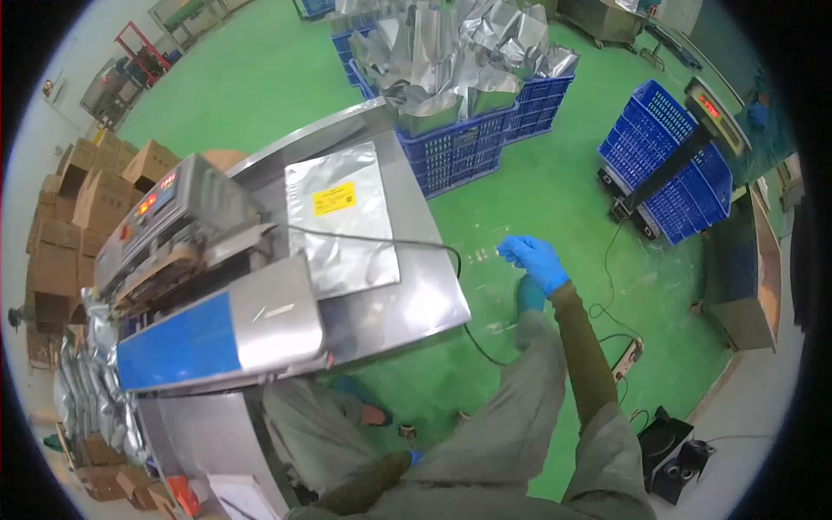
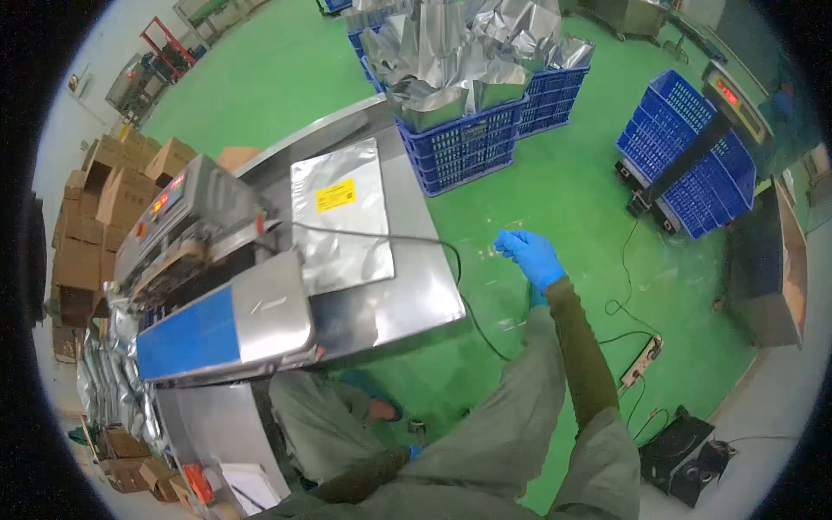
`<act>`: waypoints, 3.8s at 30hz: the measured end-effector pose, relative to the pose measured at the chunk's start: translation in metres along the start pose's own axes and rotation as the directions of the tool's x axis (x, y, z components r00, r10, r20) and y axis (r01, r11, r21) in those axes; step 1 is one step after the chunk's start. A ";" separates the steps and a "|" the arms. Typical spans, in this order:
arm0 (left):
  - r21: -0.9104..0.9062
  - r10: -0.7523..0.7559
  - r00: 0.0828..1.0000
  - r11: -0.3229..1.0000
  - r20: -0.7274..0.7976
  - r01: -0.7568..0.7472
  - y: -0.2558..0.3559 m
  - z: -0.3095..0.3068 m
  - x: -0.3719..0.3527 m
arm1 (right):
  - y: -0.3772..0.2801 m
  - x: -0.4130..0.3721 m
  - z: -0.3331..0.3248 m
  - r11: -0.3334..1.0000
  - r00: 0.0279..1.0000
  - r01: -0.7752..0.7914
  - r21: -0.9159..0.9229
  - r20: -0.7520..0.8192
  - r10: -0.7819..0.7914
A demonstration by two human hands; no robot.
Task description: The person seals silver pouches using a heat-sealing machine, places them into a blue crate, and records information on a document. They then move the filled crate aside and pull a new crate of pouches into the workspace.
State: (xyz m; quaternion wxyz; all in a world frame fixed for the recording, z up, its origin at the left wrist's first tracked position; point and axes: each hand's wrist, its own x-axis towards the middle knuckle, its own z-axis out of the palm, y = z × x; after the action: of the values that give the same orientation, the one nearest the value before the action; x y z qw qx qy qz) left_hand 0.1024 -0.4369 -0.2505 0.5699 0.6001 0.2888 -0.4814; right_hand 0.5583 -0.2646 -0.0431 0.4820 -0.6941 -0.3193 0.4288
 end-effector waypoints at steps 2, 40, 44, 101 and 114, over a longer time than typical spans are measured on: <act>-0.092 -0.019 0.993 0.995 0.120 0.030 0.011 0.003 0.008 | 0.017 0.074 -0.011 0.986 0.999 -0.033 -0.161 0.012 0.035; -0.620 -0.009 0.998 0.784 -0.066 -0.034 0.364 -0.025 0.166 | -0.006 0.480 0.004 -0.001 0.862 0.453 -0.891 0.438 0.256; -0.647 0.000 0.999 0.762 -0.045 -0.029 0.390 -0.041 0.175 | -0.016 0.424 -0.002 -0.011 0.876 0.434 -0.901 0.419 0.239; -0.318 -0.067 0.998 0.946 0.002 0.064 0.387 0.008 0.158 | 0.179 0.019 -0.128 0.455 0.900 0.359 -0.815 0.431 0.061; -0.173 -0.158 0.986 0.974 -0.044 0.148 0.291 0.059 0.062 | 0.174 0.004 -0.115 0.285 0.934 0.318 -0.904 0.350 0.068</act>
State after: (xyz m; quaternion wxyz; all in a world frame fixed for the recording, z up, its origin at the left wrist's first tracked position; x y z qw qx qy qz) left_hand 0.3712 -0.5598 -0.1815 0.5713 0.5391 0.3905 -0.4800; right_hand 0.6697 -0.3642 -0.1892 -0.0507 -0.7353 -0.6384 0.2218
